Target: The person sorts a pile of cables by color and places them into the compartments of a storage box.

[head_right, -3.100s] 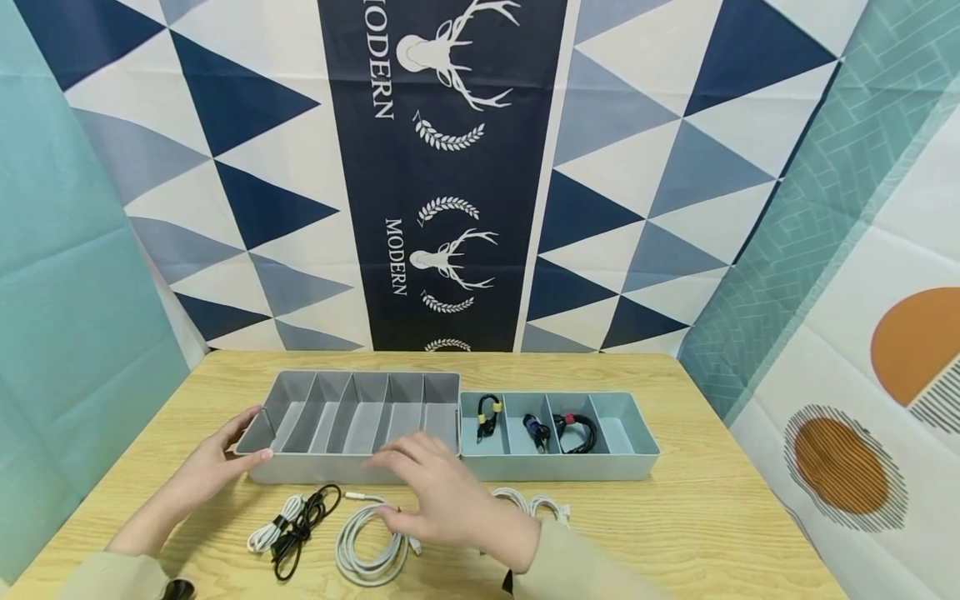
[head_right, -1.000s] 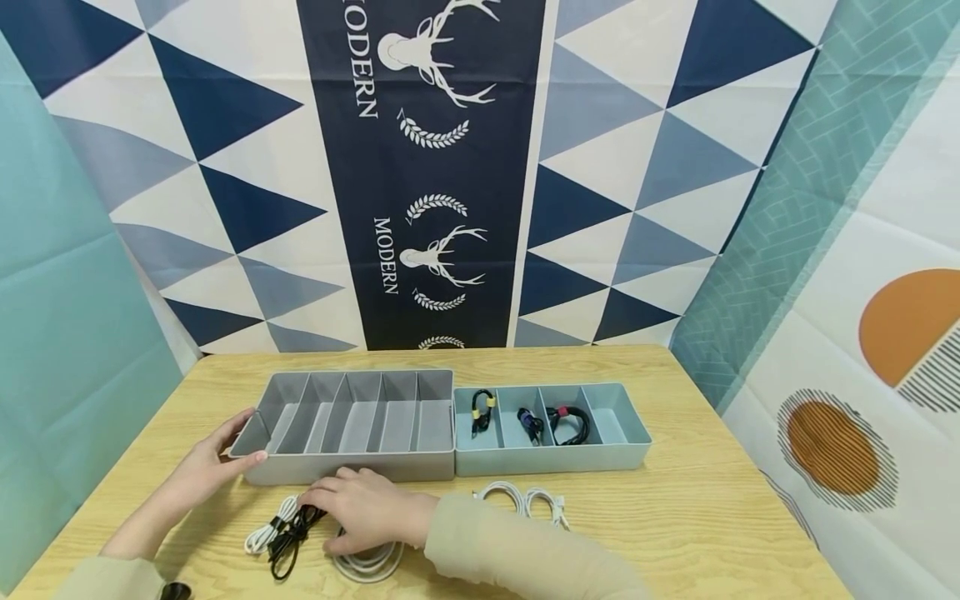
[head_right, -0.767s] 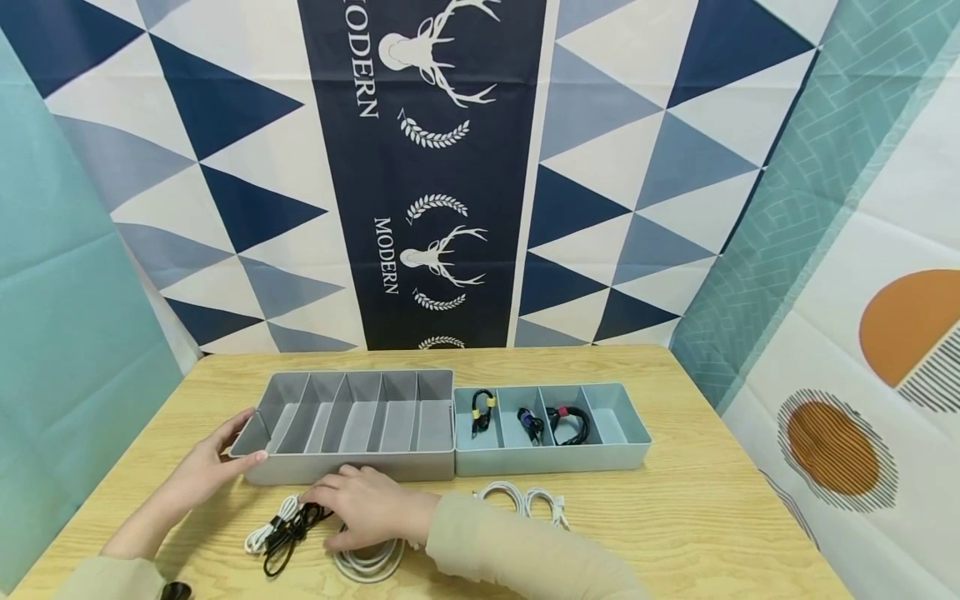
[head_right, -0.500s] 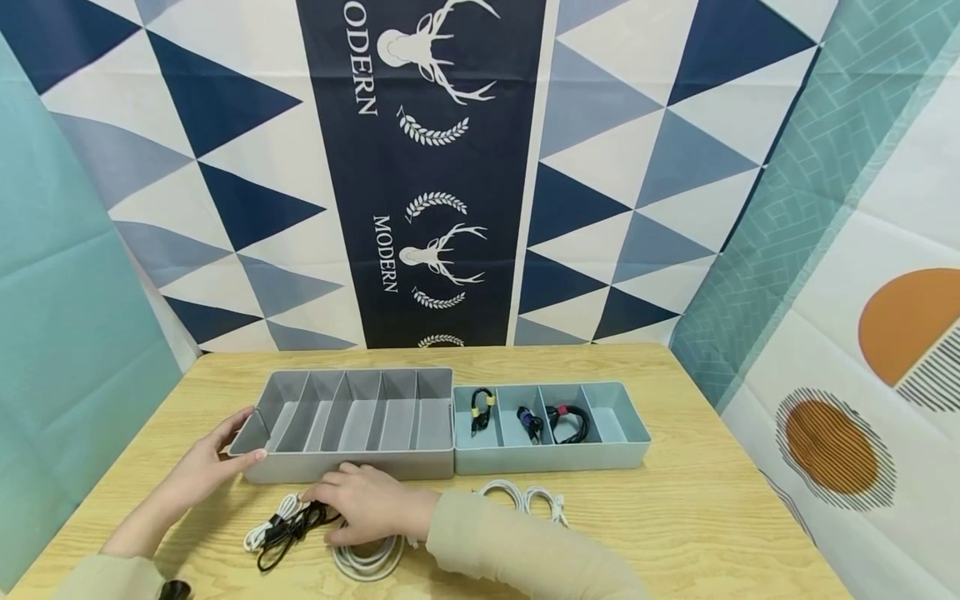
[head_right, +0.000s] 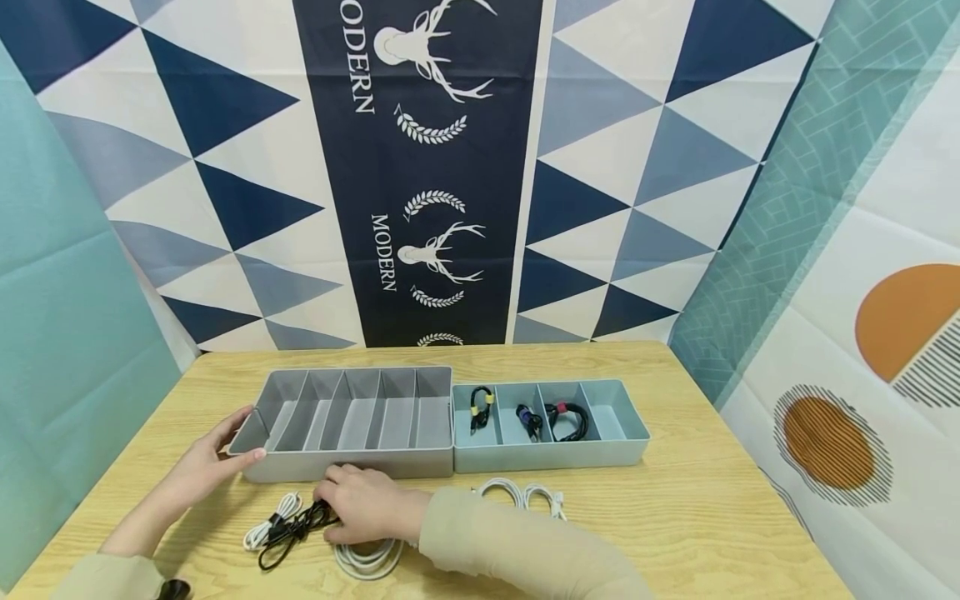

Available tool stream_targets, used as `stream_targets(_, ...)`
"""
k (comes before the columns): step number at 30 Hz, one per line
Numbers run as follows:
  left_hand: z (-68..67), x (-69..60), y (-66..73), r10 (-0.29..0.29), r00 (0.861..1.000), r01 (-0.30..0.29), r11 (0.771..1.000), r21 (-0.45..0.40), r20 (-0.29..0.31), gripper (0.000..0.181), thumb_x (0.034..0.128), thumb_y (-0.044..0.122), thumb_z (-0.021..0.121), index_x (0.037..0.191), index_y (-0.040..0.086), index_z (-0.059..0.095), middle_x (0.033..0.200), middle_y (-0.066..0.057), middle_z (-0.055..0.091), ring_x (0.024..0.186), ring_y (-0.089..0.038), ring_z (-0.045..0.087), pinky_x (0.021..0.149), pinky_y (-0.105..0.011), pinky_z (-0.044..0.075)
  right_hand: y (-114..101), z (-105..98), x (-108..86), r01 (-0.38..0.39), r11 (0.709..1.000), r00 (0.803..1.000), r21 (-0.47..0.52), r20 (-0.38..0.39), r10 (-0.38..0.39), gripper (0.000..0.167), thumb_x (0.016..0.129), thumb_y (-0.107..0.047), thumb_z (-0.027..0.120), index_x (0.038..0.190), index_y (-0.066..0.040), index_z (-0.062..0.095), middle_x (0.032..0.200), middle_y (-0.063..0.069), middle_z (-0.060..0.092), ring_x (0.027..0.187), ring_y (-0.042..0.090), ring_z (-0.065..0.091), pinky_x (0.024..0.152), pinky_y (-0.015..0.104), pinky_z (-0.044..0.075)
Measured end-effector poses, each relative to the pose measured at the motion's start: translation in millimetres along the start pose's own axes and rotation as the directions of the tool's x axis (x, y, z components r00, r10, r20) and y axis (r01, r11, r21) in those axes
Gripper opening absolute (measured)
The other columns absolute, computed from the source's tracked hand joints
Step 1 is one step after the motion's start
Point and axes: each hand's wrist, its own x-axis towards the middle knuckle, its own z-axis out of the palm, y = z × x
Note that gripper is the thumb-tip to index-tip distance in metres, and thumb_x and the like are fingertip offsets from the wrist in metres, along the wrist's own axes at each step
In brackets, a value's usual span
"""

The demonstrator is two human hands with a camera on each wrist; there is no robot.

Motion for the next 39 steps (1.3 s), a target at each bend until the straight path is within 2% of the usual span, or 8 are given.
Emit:
stream_targets(6,-0.9,-0.3,0.5,-0.005,1.000,0.005,1.000,-0.002,0.006,0.086,0.0891,0.035,0.065,0.152,0.006,0.013,0.150,-0.032,0.018,0.130,-0.053,0.029,0.097,-0.061,0.037,-7.7,-0.8,3.6,-0.085,0.996,0.996,-0.038,-0.005,0.085,0.037,0.081,-0.043,0.069,0.110,-0.020,0.064,0.101,-0.009,0.055,0.088,0.004,0.052,0.067,0.015,0.047)
stream_targets(10,-1.6,-0.3,-0.7,-0.006,1.000,0.006,1.000,-0.003,0.010,0.086,0.0893,0.035,0.064,0.152,0.007,0.012,0.150,-0.031,0.018,0.130,-0.053,0.029,0.096,-0.060,0.038,-11.1,-2.5,5.9,-0.111,0.992,0.994,-0.053,-0.017,0.111,0.032,0.078,-0.040,0.072,0.104,-0.021,0.067,0.095,-0.010,0.054,0.084,0.004,0.051,0.063,0.016,0.048)
stream_targets(17,-1.1,-0.8,-1.3,-0.003,1.000,0.003,1.000,0.010,-0.007,0.086,0.0889,0.035,0.065,0.151,0.006,0.014,0.150,-0.031,0.020,0.130,-0.051,0.031,0.097,-0.060,0.037,-9.2,-2.5,7.2,-0.059,0.993,0.994,-0.102,-0.095,0.049,0.029,0.078,-0.044,0.070,0.098,-0.023,0.066,0.091,-0.012,0.054,0.080,0.003,0.050,0.062,0.014,0.046)
stream_targets(25,-0.8,-0.3,-2.2,0.009,1.000,-0.008,1.000,0.028,-0.019,0.085,0.0889,0.035,0.065,0.151,0.005,0.015,0.149,-0.032,0.022,0.128,-0.051,0.034,0.096,-0.060,0.038,-6.1,-8.3,0.6,-0.010,1.000,0.988,0.000,-0.152,0.010,0.031,0.078,-0.048,0.070,0.101,-0.028,0.069,0.098,-0.015,0.057,0.086,0.001,0.050,0.069,0.012,0.044)
stream_targets(31,0.5,0.9,-3.3,0.014,1.000,-0.014,1.000,0.023,-0.013,0.086,0.0885,0.036,0.065,0.151,0.007,0.015,0.150,-0.030,0.020,0.129,-0.052,0.031,0.097,-0.061,0.037,-4.1,-12.2,-7.7,0.031,1.000,0.972,0.001,-0.233,-0.030,0.032,0.077,-0.049,0.070,0.100,-0.027,0.069,0.107,-0.014,0.058,0.090,0.001,0.050,0.074,0.011,0.043)
stream_targets(39,0.5,1.2,-4.3,0.015,1.000,-0.015,1.000,0.014,-0.009,0.086,0.0886,0.035,0.065,0.151,0.007,0.014,0.150,-0.031,0.020,0.128,-0.052,0.032,0.097,-0.060,0.037,1.8,-20.4,-20.2,0.062,0.997,0.968,0.041,-0.248,-0.050,0.033,0.080,-0.048,0.067,0.103,-0.026,0.066,0.115,-0.009,0.059,0.101,0.004,0.053,0.083,0.015,0.043)
